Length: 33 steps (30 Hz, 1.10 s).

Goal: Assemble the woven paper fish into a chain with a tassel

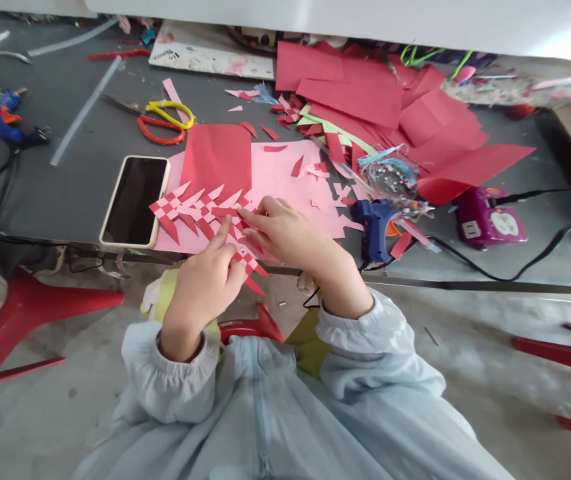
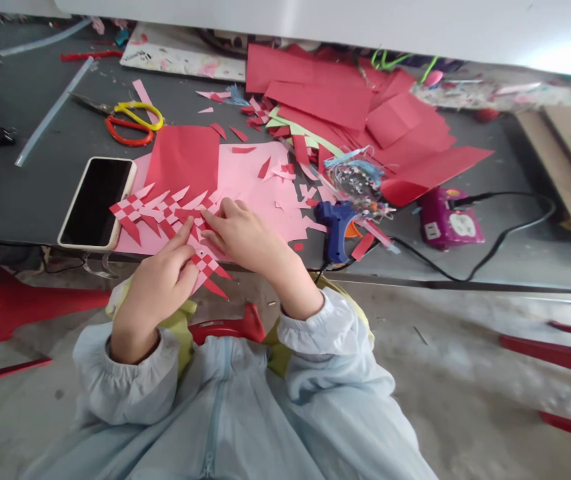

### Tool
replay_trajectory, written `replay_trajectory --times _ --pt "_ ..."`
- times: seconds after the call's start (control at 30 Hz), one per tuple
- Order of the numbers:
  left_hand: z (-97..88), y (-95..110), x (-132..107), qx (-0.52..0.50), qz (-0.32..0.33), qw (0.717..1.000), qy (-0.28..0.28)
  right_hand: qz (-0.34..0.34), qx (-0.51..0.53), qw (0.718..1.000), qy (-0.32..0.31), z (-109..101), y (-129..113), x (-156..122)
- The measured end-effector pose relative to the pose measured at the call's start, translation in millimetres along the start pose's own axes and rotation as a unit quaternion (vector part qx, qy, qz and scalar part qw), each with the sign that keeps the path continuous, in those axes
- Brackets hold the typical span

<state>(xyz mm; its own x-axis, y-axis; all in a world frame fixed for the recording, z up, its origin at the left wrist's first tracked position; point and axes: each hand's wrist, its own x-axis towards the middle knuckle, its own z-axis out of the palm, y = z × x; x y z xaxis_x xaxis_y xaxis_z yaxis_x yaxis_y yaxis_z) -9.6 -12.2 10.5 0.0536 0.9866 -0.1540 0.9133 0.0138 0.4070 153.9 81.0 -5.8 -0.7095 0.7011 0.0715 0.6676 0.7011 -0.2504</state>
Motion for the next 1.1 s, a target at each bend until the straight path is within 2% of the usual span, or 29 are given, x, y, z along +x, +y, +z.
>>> replay_trajectory --times 0.2,0.37,0.5,0.8,1.03,1.1 --pt "2.7 5 0 0.074 -0.002 0.997 0.000 -0.013 -0.032 0.999 -0.019 -4 -5 -4" --pt "4.4 5 0 0.078 0.010 0.997 0.004 -0.019 -0.004 0.999 -0.031 -11 -4 -7" --pt "4.7 5 0 0.077 0.013 0.997 0.011 -0.012 -0.014 1.000 -0.017 -8 -4 -8" --pt "4.0 8 1 0.075 0.009 0.997 0.006 0.063 -0.057 0.996 -0.025 -9 -6 -3" --pt "3.9 8 2 0.072 0.005 0.997 -0.001 0.001 0.034 0.999 -0.021 -8 -4 -5" --pt "4.5 8 1 0.069 0.009 0.998 0.003 0.008 0.036 0.999 -0.020 -8 -4 -5"
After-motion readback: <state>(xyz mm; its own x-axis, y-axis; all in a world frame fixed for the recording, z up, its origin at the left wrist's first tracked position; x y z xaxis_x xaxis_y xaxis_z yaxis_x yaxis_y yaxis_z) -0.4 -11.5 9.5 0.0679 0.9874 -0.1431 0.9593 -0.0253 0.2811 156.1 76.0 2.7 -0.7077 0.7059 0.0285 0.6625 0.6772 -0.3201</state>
